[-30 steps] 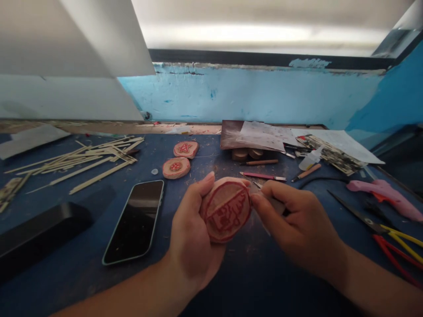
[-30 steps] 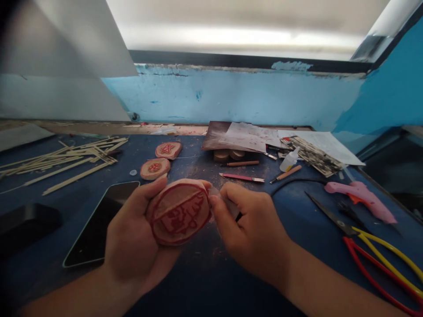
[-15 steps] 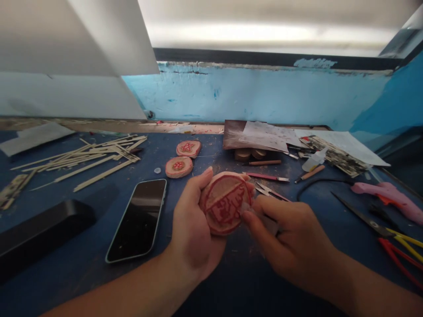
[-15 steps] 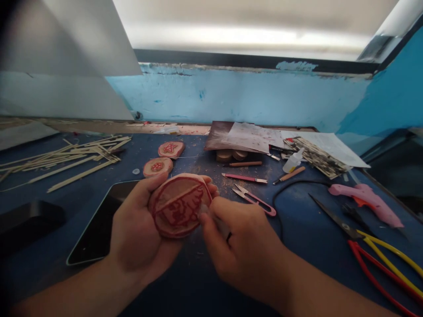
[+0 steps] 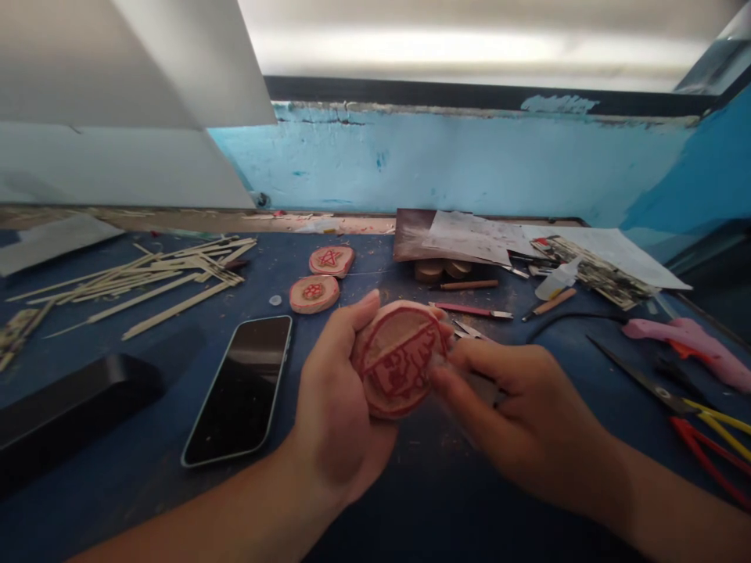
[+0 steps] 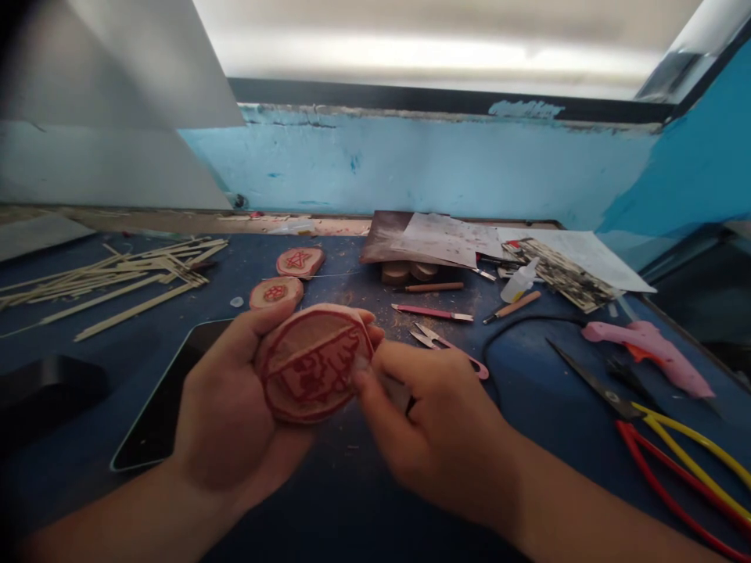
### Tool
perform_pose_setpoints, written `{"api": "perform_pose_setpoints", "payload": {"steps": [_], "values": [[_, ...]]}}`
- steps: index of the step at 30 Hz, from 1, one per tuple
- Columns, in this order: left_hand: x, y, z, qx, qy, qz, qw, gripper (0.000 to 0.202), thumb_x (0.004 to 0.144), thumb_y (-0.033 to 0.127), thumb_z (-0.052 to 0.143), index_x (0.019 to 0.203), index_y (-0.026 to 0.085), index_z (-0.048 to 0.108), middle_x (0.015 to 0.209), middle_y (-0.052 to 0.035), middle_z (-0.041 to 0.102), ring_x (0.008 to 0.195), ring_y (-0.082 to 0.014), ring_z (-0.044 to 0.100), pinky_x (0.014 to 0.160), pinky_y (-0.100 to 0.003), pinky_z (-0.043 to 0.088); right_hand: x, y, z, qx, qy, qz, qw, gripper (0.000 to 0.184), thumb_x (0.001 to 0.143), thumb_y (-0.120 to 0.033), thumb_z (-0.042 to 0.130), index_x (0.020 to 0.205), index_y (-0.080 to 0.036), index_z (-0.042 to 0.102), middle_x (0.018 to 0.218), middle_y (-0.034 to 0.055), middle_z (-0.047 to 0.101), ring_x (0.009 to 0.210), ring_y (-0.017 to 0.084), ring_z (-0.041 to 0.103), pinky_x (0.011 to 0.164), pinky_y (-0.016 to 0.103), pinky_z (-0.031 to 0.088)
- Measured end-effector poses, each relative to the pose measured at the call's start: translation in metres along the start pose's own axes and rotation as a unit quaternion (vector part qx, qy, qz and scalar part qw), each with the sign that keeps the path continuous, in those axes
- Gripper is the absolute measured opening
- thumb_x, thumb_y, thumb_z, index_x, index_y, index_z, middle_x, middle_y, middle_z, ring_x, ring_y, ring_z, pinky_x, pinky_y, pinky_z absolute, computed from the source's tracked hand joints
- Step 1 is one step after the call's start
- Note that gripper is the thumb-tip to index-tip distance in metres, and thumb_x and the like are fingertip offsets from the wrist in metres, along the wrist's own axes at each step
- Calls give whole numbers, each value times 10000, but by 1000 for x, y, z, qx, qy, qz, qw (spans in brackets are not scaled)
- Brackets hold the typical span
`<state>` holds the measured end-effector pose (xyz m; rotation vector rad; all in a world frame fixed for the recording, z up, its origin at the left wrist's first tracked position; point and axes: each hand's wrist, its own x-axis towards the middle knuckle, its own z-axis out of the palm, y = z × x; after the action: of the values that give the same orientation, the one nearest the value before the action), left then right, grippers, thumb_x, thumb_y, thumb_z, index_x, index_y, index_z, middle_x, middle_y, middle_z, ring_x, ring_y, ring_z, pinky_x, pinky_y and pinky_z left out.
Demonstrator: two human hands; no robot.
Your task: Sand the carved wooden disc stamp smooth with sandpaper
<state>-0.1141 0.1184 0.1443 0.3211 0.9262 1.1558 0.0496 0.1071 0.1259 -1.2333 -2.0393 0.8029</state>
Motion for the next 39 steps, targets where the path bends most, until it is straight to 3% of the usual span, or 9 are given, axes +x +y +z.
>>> {"api": "perform_pose_setpoints", "payload": {"steps": [9,13,16,20,23,27,31,35,39], "values": [[-1,0,4,-36,-43,-6,998,346,866,400,537,704,187,757,676,-59,730,818,-242,737,800,-364,605,0,0,-2,-5,27,-1,1000,328,1005,-291,569,695,-202,510,577,-62,430,511,84,374,472,244,292],[0,1,2,-41,-60,-25,997,369,873,410,529,699,181,760,659,-77,725,822,-254,736,788,-372,606,0,0,-3,7,-35,-2,999,304,1017,-285,531,727,-199,548,598,-47,493,510,90,404,477,254,304],[0,2,2,-34,-52,-5,998,379,881,420,520,713,183,762,692,-76,742,801,-241,735,774,-356,604,1,0,-1,-14,19,11,1000,308,1009,-309,556,719,-203,548,594,-48,496,520,95,418,486,258,312],[2,2,2,-13,-46,-26,999,400,878,427,521,713,161,770,696,-86,746,779,-240,733,755,-346,602,3,2,0,2,-47,5,999,313,1010,-291,535,710,-207,524,585,-56,489,499,87,404,467,256,294],[4,2,2,-23,-53,-11,998,385,884,413,519,753,164,782,697,-80,746,785,-241,733,724,-343,594,3,4,-1,-14,19,13,1000,326,1005,-315,569,700,-204,538,581,-56,483,512,87,415,477,246,315],[7,1,-1,-5,-46,-28,999,396,877,436,532,730,153,767,758,-97,765,764,-218,726,676,-294,564,2,5,-1,13,-33,10,999,342,1017,-292,536,686,-206,520,562,-56,504,486,81,425,458,240,313],[7,1,-1,-11,-55,-18,998,392,874,461,542,767,161,770,827,-99,780,824,-233,733,736,-324,584,1,3,1,-15,34,17,999,345,996,-313,579,674,-207,515,562,-54,495,502,89,418,474,246,318],[5,2,1,-11,-33,-42,999,361,863,406,524,725,167,757,717,-102,746,835,-263,739,760,-370,603,1,2,2,-1,-18,8,1000,330,1002,-286,554,684,-205,519,567,-52,518,492,85,436,468,246,311],[4,2,2,-28,-34,-22,999,358,869,378,507,728,170,762,682,-91,729,837,-265,736,767,-383,610,2,2,2,-1,33,26,999,348,1003,-314,573,674,-206,536,559,-49,524,502,91,450,472,241,331]]}}
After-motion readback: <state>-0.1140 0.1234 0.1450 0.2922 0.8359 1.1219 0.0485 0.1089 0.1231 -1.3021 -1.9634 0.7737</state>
